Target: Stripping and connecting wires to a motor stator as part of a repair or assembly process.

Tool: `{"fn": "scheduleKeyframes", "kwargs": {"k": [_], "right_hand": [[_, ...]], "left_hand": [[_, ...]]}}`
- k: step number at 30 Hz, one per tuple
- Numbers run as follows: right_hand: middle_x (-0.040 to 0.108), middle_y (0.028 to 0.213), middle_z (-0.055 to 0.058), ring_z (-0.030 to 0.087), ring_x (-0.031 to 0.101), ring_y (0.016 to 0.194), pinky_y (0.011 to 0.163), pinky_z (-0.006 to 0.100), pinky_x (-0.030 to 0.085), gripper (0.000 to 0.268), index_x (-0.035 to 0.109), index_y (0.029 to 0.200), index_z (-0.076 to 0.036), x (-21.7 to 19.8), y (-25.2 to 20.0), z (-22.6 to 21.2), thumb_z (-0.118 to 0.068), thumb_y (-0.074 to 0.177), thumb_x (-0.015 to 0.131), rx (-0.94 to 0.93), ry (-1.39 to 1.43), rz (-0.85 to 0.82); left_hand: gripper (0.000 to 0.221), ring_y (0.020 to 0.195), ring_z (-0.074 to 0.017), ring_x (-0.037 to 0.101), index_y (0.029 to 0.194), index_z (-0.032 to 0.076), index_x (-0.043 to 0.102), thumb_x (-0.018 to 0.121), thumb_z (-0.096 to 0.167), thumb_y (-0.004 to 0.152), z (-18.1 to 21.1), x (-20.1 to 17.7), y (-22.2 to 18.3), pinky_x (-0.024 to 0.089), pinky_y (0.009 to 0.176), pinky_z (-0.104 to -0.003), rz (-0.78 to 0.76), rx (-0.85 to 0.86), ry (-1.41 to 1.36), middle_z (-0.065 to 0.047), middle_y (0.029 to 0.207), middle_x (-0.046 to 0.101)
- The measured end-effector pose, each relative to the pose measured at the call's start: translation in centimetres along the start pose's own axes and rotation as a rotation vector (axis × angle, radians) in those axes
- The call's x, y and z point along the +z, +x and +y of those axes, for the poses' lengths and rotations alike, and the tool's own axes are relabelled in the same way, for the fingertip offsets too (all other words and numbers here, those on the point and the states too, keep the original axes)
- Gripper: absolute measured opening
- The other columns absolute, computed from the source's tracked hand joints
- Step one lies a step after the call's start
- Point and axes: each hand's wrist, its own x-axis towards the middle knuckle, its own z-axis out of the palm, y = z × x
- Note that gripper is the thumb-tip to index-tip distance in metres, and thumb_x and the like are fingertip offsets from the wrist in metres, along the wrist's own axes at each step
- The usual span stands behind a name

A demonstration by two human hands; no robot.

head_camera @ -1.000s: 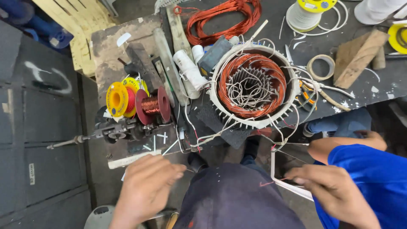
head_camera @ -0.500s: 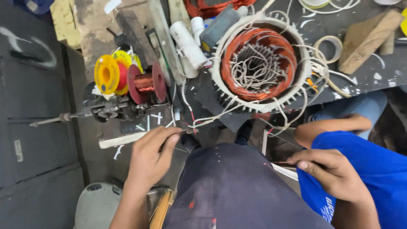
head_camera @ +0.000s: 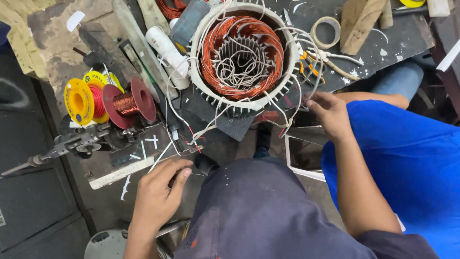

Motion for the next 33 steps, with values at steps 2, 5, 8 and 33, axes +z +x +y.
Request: {"fn": "scheduleKeyframes", "kwargs": {"k": [2, 5, 8, 33], "right_hand": [[0.072, 0.092, 0.001, 0.009, 0.061, 0.085, 0.077, 0.025, 0.047, 0.009, 0.072, 0.1, -0.008, -0.4, -0.7, -0.8, -0.013, 0.094, 0.071, -0.029, -0.095, -0.001], [0.068, 0.08, 0.014, 0.002, 0.03, 0.042, 0.039, 0.015, 0.018, 0.01, 0.064, 0.094, -0.001, -1.9, -2.3, -1.9, -0.011, 0.095, 0.066, 0.03, 0.333, -0.157], [0.071, 0.078, 0.016, 0.004, 0.037, 0.046, 0.043, 0.016, 0.023, 0.01, 0.067, 0.095, -0.002, -3.4, -4.0, -2.6, -0.012, 0.093, 0.067, 0.094, 0.38, -0.155], [0.07, 0.089, 0.006, 0.012, 0.065, 0.086, 0.082, 0.025, 0.054, 0.009, 0.069, 0.101, -0.004, -2.7, -1.6, -0.2, -0.005, 0.092, 0.072, -0.199, 0.098, 0.044]], "left_hand": [[0.021, 0.084, -0.0167, 0.07, 0.1, 0.007, 0.072, 0.056, 0.02, 0.097, 0.0, 0.1, 0.0, 0.053, 0.078, -0.028, -0.011, 0.011, 0.002, -0.003, 0.089, 0.073], [0.022, 0.075, -0.0138, 0.066, 0.101, 0.01, 0.072, 0.056, 0.024, 0.097, -0.1, 0.5, -0.2, 0.049, 0.072, -0.026, -0.024, -0.065, -0.013, 0.0, 0.082, 0.07], [0.025, 0.071, -0.0123, 0.066, 0.103, 0.009, 0.074, 0.057, 0.025, 0.096, 0.0, 1.0, -0.2, 0.05, 0.066, -0.025, -0.035, -0.083, -0.033, -0.001, 0.089, 0.075], [0.025, 0.091, -0.0156, 0.072, 0.106, 0.013, 0.073, 0.056, 0.029, 0.096, 0.5, 2.9, 0.2, 0.054, 0.078, -0.031, -0.138, -0.006, 0.145, 0.003, 0.095, 0.076]]}}
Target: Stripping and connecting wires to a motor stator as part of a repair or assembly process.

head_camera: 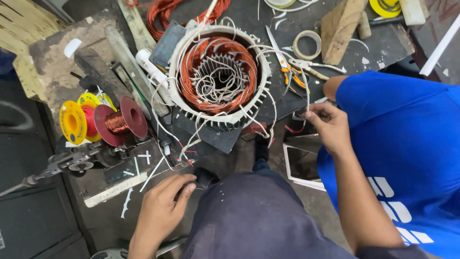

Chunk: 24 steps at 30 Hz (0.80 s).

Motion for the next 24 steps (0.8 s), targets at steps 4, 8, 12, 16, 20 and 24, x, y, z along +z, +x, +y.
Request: {"fn": "scheduleKeyframes", "kwargs": {"k": [4, 8, 12, 16, 20, 24], "right_hand": [[0.071, 0.086, 0.012, 0.017, 0.069, 0.082, 0.08, 0.026, 0.056, 0.01, 0.069, 0.101, 0.0, 0.0, -0.4, 0.4, -0.002, 0.092, 0.071, -0.046, 0.011, 0.0], [0.069, 0.086, 0.014, 0.021, 0.071, 0.082, 0.081, 0.028, 0.062, 0.012, 0.067, 0.103, 0.003, 0.2, -1.4, 0.2, 0.002, 0.091, 0.07, -0.083, 0.092, 0.048], [0.069, 0.088, 0.015, 0.021, 0.07, 0.082, 0.08, 0.028, 0.061, 0.013, 0.066, 0.104, 0.005, -0.2, -1.8, 0.7, 0.002, 0.092, 0.07, -0.095, 0.15, 0.077], [0.067, 0.083, 0.01, 0.017, 0.067, 0.079, 0.069, 0.023, 0.052, 0.009, 0.068, 0.098, -0.001, -1.7, -3.1, -1.1, -0.004, 0.09, 0.071, -0.222, 0.146, 0.007], [0.071, 0.078, 0.009, 0.013, 0.064, 0.065, 0.057, 0.023, 0.046, 0.011, 0.075, 0.087, -0.001, -3.0, -2.5, -3.1, -0.011, 0.081, 0.075, -0.281, 0.071, -0.421], [0.077, 0.101, 0.006, 0.014, 0.069, 0.093, 0.085, 0.028, 0.056, 0.019, 0.077, 0.101, -0.005, -1.9, -0.7, -1.2, -0.007, 0.083, 0.076, 0.101, -0.225, -0.283]], "left_hand": [[0.025, 0.089, -0.0171, 0.072, 0.107, 0.014, 0.072, 0.056, 0.03, 0.095, -0.1, 0.2, -0.3, 0.054, 0.077, -0.032, 0.007, -0.024, 0.001, 0.002, 0.094, 0.076], [0.029, 0.089, -0.0155, 0.072, 0.106, 0.015, 0.072, 0.052, 0.034, 0.096, 0.1, 0.4, -0.7, 0.054, 0.074, -0.032, -0.024, -0.07, 0.018, 0.004, 0.094, 0.076], [0.025, 0.09, -0.0154, 0.072, 0.105, 0.015, 0.072, 0.055, 0.03, 0.095, 0.0, 0.6, -0.7, 0.054, 0.077, -0.032, 0.002, -0.042, 0.03, 0.005, 0.094, 0.077], [0.025, 0.093, -0.0168, 0.072, 0.106, 0.014, 0.073, 0.056, 0.03, 0.095, 0.5, 0.2, -0.3, 0.054, 0.081, -0.032, 0.003, -0.033, 0.049, 0.003, 0.097, 0.077], [0.024, 0.093, -0.0162, 0.072, 0.105, 0.014, 0.072, 0.055, 0.029, 0.096, 1.1, 0.1, 0.4, 0.054, 0.079, -0.032, -0.007, -0.003, 0.053, 0.004, 0.096, 0.077], [0.025, 0.098, -0.0168, 0.072, 0.105, 0.015, 0.072, 0.055, 0.032, 0.096, 0.9, 0.3, 0.9, 0.055, 0.08, -0.033, -0.037, -0.012, 0.072, 0.004, 0.102, 0.077]]}}
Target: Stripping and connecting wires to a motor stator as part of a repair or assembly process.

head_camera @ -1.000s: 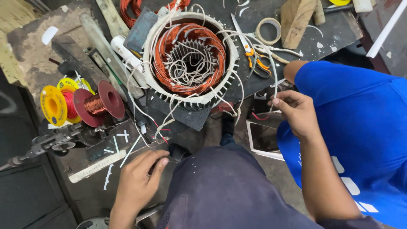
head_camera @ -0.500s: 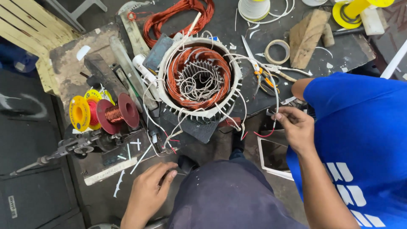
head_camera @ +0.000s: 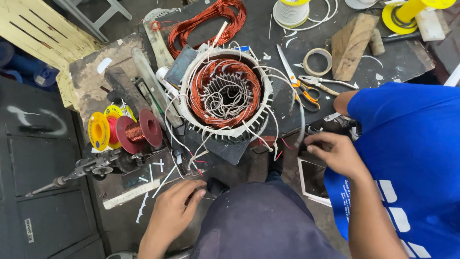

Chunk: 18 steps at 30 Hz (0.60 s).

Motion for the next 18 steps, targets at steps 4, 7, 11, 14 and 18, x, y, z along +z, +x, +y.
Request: {"fn": "scheduleKeyframes", "kwargs": {"k": [4, 7, 11, 14, 18], "right_hand": [[0.073, 0.099, 0.001, 0.009, 0.064, 0.096, 0.083, 0.025, 0.049, 0.011, 0.075, 0.1, -0.011, -0.4, 3.3, -1.2, -0.006, 0.092, 0.069, -0.114, -0.004, 0.416], [0.072, 0.114, 0.01, 0.006, 0.059, 0.082, 0.056, 0.016, 0.038, 0.026, 0.067, 0.113, -0.005, 0.0, 6.6, -3.0, -0.004, 0.088, 0.069, -0.207, 0.344, 0.279], [0.068, 0.127, 0.007, 0.017, 0.061, 0.121, 0.103, 0.031, 0.049, 0.038, 0.068, 0.121, -0.008, 0.5, 9.1, -4.1, -0.003, 0.084, 0.07, -0.277, 0.168, -0.097], [0.073, 0.109, 0.013, 0.018, 0.069, 0.104, 0.095, 0.03, 0.056, 0.039, 0.067, 0.116, 0.001, 0.2, 9.8, -3.2, -0.007, 0.079, 0.077, -0.227, 0.326, -0.245], [0.072, 0.093, 0.006, 0.011, 0.065, 0.084, 0.075, 0.022, 0.056, 0.023, 0.072, 0.1, -0.003, -0.7, 10.7, -1.6, -0.01, 0.08, 0.08, -0.201, 0.302, -0.117]], "left_hand": [[0.025, 0.098, -0.0164, 0.072, 0.105, 0.016, 0.072, 0.056, 0.033, 0.095, 0.1, 0.0, 0.3, 0.055, 0.078, -0.033, -0.037, -0.012, 0.008, 0.005, 0.101, 0.076], [0.026, 0.095, -0.015, 0.072, 0.105, 0.017, 0.072, 0.055, 0.034, 0.096, 0.2, 0.1, 0.2, 0.055, 0.075, -0.032, -0.039, -0.024, 0.009, 0.006, 0.097, 0.076], [0.024, 0.094, -0.0134, 0.072, 0.106, 0.018, 0.073, 0.056, 0.033, 0.095, -0.1, 0.6, -0.7, 0.053, 0.079, -0.031, -0.002, -0.031, -0.018, 0.008, 0.098, 0.076], [0.028, 0.092, -0.0162, 0.072, 0.107, 0.017, 0.072, 0.055, 0.034, 0.095, -0.5, 0.8, -1.6, 0.053, 0.076, -0.033, 0.004, -0.115, -0.046, 0.006, 0.097, 0.077], [0.027, 0.094, -0.0152, 0.072, 0.108, 0.019, 0.072, 0.055, 0.036, 0.095, -0.8, 1.0, -2.6, 0.054, 0.075, -0.033, -0.008, -0.186, -0.077, 0.008, 0.101, 0.076]]}}
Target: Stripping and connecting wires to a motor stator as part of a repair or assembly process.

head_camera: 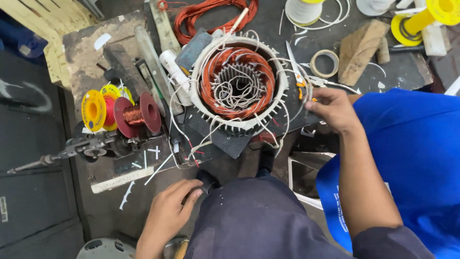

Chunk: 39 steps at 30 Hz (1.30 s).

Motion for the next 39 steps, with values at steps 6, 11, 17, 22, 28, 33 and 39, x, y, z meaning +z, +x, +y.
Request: {"fn": "scheduleKeyframes", "kwargs": {"k": [6, 11, 17, 22, 28, 33, 39], "right_hand": [[0.068, 0.086, 0.003, 0.007, 0.057, 0.067, 0.057, 0.019, 0.047, 0.013, 0.073, 0.108, -0.009, -2.3, 3.3, -4.4, -0.009, 0.096, 0.078, -0.15, -0.138, 0.266], [0.07, 0.098, 0.009, 0.015, 0.067, 0.085, 0.077, 0.024, 0.062, 0.012, 0.075, 0.115, -0.001, -2.7, 6.6, -8.5, 0.0, 0.103, 0.079, -0.4, -0.522, 0.323], [0.073, 0.095, 0.006, 0.009, 0.062, 0.084, 0.073, 0.026, 0.05, 0.008, 0.074, 0.108, -0.004, -1.1, 4.5, -12.0, -0.008, 0.101, 0.072, -0.106, -0.56, 0.046], [0.066, 0.072, 0.015, 0.003, 0.024, 0.043, 0.039, 0.021, 0.016, 0.012, 0.066, 0.109, 0.001, -0.4, 1.3, -15.8, -0.005, 0.098, 0.063, 0.036, -0.287, -0.06], [0.061, 0.065, 0.018, 0.004, 0.026, 0.037, 0.037, 0.021, 0.015, 0.009, 0.059, 0.103, 0.0, 1.1, -1.3, -17.8, -0.006, 0.097, 0.061, 0.025, -0.116, -0.106], [0.06, 0.061, 0.018, 0.006, 0.03, 0.033, 0.034, 0.019, 0.017, 0.009, 0.057, 0.103, 0.0, 1.5, -2.3, -17.6, -0.005, 0.097, 0.061, -0.005, -0.074, -0.114], [0.06, 0.06, 0.015, 0.008, 0.048, 0.04, 0.035, 0.016, 0.021, 0.014, 0.057, 0.105, 0.0, 1.9, -2.4, -17.2, -0.007, 0.095, 0.064, -0.011, -0.048, -0.11]], "left_hand": [[0.027, 0.092, -0.0146, 0.072, 0.108, 0.02, 0.072, 0.054, 0.036, 0.095, -0.2, -0.5, -0.6, 0.054, 0.075, -0.033, 0.017, -0.018, -0.009, 0.008, 0.1, 0.076], [0.027, 0.094, -0.0152, 0.072, 0.108, 0.022, 0.072, 0.054, 0.037, 0.094, -0.2, -0.8, -0.3, 0.054, 0.075, -0.034, 0.0, -0.041, 0.032, 0.009, 0.099, 0.076], [0.03, 0.095, -0.0161, 0.072, 0.11, 0.02, 0.072, 0.053, 0.038, 0.094, -0.8, -0.9, -0.6, 0.053, 0.077, -0.034, -0.018, -0.078, 0.002, 0.007, 0.099, 0.077], [0.026, 0.09, -0.016, 0.072, 0.108, 0.018, 0.073, 0.057, 0.032, 0.093, -0.5, -0.5, -0.3, 0.052, 0.078, -0.031, 0.019, -0.019, -0.03, 0.005, 0.099, 0.077], [0.025, 0.083, -0.013, 0.07, 0.106, 0.019, 0.073, 0.056, 0.032, 0.093, 0.1, -0.2, 0.4, 0.052, 0.064, -0.029, -0.016, 0.0, -0.03, 0.008, 0.1, 0.077], [0.025, 0.082, -0.013, 0.07, 0.108, 0.019, 0.074, 0.058, 0.032, 0.093, -0.3, 0.3, 0.4, 0.052, 0.072, -0.028, -0.014, 0.021, -0.018, 0.007, 0.096, 0.076], [0.025, 0.076, -0.0137, 0.068, 0.107, 0.018, 0.074, 0.057, 0.032, 0.094, 0.0, 0.3, 0.2, 0.051, 0.071, -0.029, -0.02, 0.026, -0.019, 0.007, 0.096, 0.076]]}}
